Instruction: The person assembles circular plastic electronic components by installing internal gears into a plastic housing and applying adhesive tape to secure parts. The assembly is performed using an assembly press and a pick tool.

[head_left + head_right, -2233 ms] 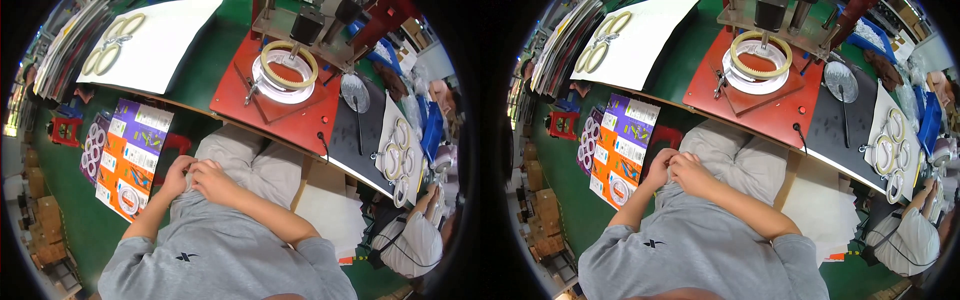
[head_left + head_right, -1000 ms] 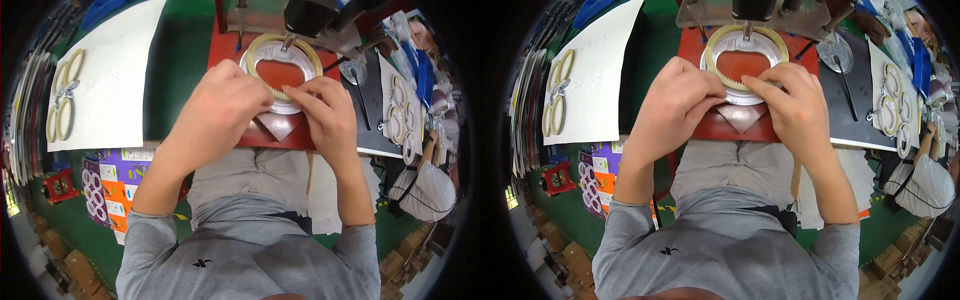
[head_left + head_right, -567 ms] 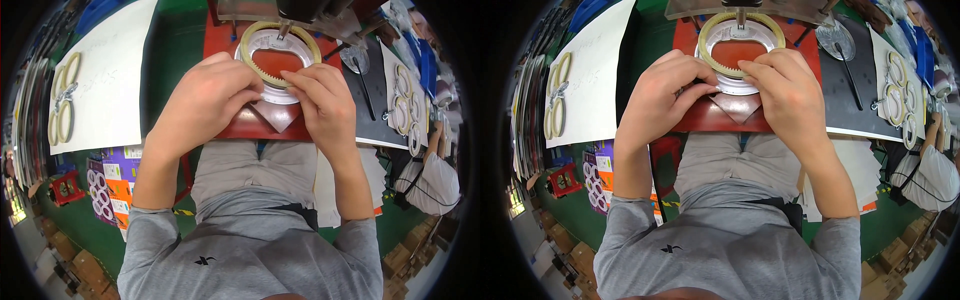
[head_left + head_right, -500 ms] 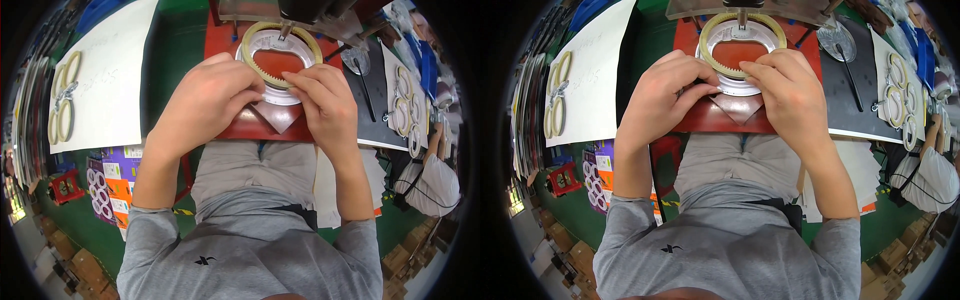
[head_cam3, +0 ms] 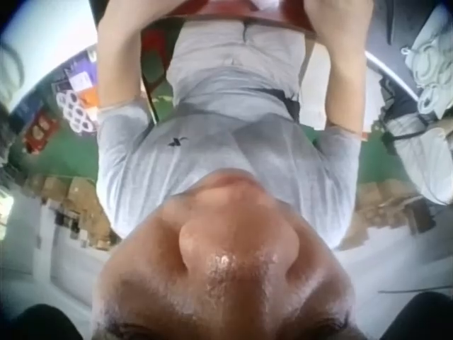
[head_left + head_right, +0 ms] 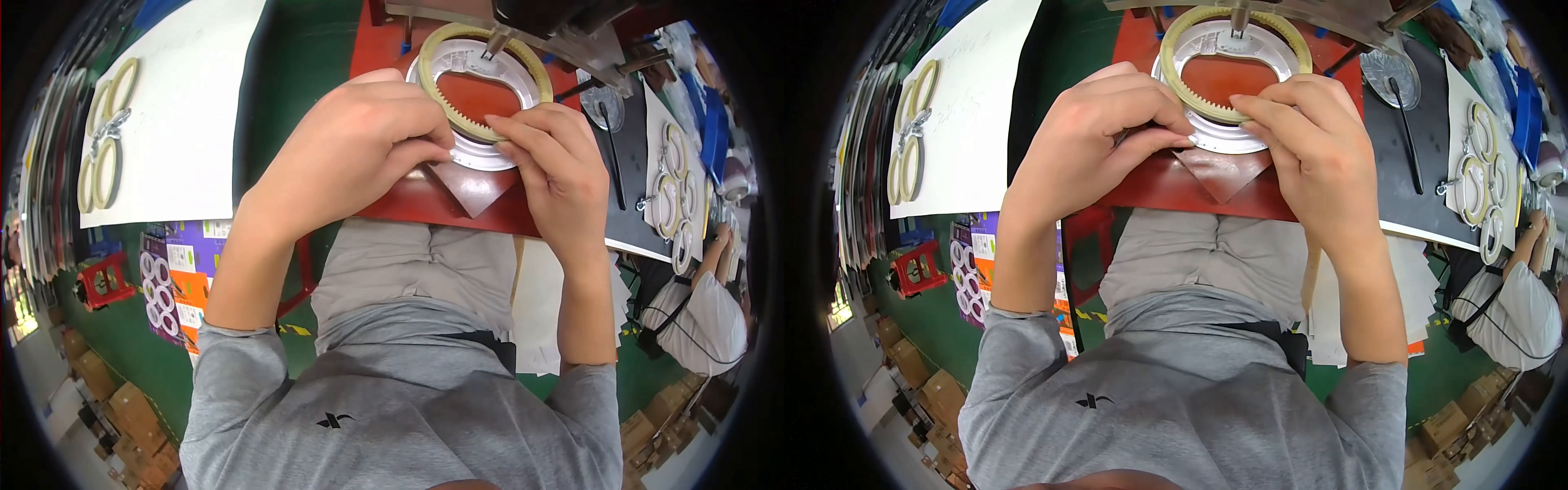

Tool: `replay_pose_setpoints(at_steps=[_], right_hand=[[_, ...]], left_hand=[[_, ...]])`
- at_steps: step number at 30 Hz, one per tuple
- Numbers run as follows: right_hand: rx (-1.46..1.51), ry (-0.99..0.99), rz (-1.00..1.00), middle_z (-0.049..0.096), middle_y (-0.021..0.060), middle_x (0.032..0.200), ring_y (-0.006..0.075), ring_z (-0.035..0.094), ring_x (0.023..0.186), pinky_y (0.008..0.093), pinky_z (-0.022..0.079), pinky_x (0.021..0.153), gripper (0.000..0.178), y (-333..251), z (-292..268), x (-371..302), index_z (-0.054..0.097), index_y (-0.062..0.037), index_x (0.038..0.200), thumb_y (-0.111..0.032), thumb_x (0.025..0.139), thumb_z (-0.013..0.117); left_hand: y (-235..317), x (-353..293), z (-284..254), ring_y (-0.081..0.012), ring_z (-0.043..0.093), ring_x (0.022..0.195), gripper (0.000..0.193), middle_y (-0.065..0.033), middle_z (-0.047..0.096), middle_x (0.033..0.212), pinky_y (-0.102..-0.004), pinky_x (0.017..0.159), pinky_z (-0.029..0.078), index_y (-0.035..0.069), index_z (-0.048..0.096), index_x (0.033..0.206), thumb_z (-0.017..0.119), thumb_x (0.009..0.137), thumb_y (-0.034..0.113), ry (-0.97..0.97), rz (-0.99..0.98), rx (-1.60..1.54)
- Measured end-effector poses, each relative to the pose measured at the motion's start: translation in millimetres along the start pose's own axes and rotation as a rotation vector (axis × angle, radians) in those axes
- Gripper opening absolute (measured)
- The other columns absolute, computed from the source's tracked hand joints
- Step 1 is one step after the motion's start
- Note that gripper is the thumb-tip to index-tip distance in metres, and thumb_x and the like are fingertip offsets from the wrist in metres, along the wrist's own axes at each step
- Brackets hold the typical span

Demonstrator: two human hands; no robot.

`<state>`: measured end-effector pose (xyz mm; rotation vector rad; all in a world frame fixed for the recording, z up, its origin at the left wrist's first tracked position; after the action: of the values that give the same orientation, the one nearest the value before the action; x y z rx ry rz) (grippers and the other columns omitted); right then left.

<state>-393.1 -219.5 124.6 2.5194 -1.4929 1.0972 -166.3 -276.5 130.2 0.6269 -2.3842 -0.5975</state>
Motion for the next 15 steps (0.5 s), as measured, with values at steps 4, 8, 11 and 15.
replay_pose_setpoints(at_steps=[4, 8, 11, 15], right_hand=[[0.001, -0.011, -0.002, 0.067, 0.0058, 0.093, 0.0264, 0.062, 0.092, 0.0357, 0.052, 0.079, 0.028, 1.8, -0.1, -0.9, 0.075, -0.006, 0.101, 0.002, 0.074, 0.075], [0.003, -0.019, -0.027, 0.068, 0.0055, 0.094, 0.0261, 0.063, 0.091, 0.0356, 0.052, 0.077, 0.028, 4.2, -0.3, -0.7, 0.076, -0.0064, 0.1, 0.002, 0.074, 0.075], [-0.001, -0.019, -0.055, 0.068, 0.0055, 0.093, 0.0259, 0.063, 0.09, 0.0353, 0.052, 0.076, 0.028, 2.4, 0.1, 2.8, 0.076, -0.0066, 0.1, 0.002, 0.074, 0.075], [-0.049, 0.004, -0.069, 0.068, 0.005, 0.092, 0.0255, 0.063, 0.088, 0.0355, 0.051, 0.075, 0.03, -1.1, -0.9, 0.3, 0.076, -0.0065, 0.101, 0.002, 0.072, 0.075]], left_hand=[[9.7, -6.8, 0.4, -0.0244, 0.061, 0.084, 0.016, -0.0067, 0.068, 0.096, -0.0344, 0.073, 0.05, 0.004, 0.072, 0.091, 0.077, 0.076, 0.003, 0.061, 0.021, 0.105], [18.8, -24.5, 13.7, -0.0272, 0.063, 0.096, 0.023, -0.008, 0.067, 0.106, -0.0364, 0.077, 0.053, 0.006, 0.075, 0.098, 0.078, 0.075, 0.003, 0.154, 0.034, 0.248], [21.2, -28.5, 19.1, -0.0282, 0.065, 0.098, 0.024, -0.0084, 0.067, 0.105, -0.0371, 0.079, 0.053, 0.005, 0.074, 0.1, 0.078, 0.076, 0.004, 0.246, 0.018, 0.239], [24.4, -25.6, 18.3, -0.0289, 0.066, 0.096, 0.026, -0.0094, 0.068, 0.106, -0.0385, 0.082, 0.054, 0.004, 0.072, 0.103, 0.077, 0.078, 0.004, 0.243, -0.043, 0.189]])
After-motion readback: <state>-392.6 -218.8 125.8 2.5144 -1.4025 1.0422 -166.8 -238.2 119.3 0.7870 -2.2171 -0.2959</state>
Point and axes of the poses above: each hand's wrist, its own x-axis towards the middle knuckle, its own z-axis out of the palm, y = z × x, the point moved 1 cm from there along x, towards the middle knuckle
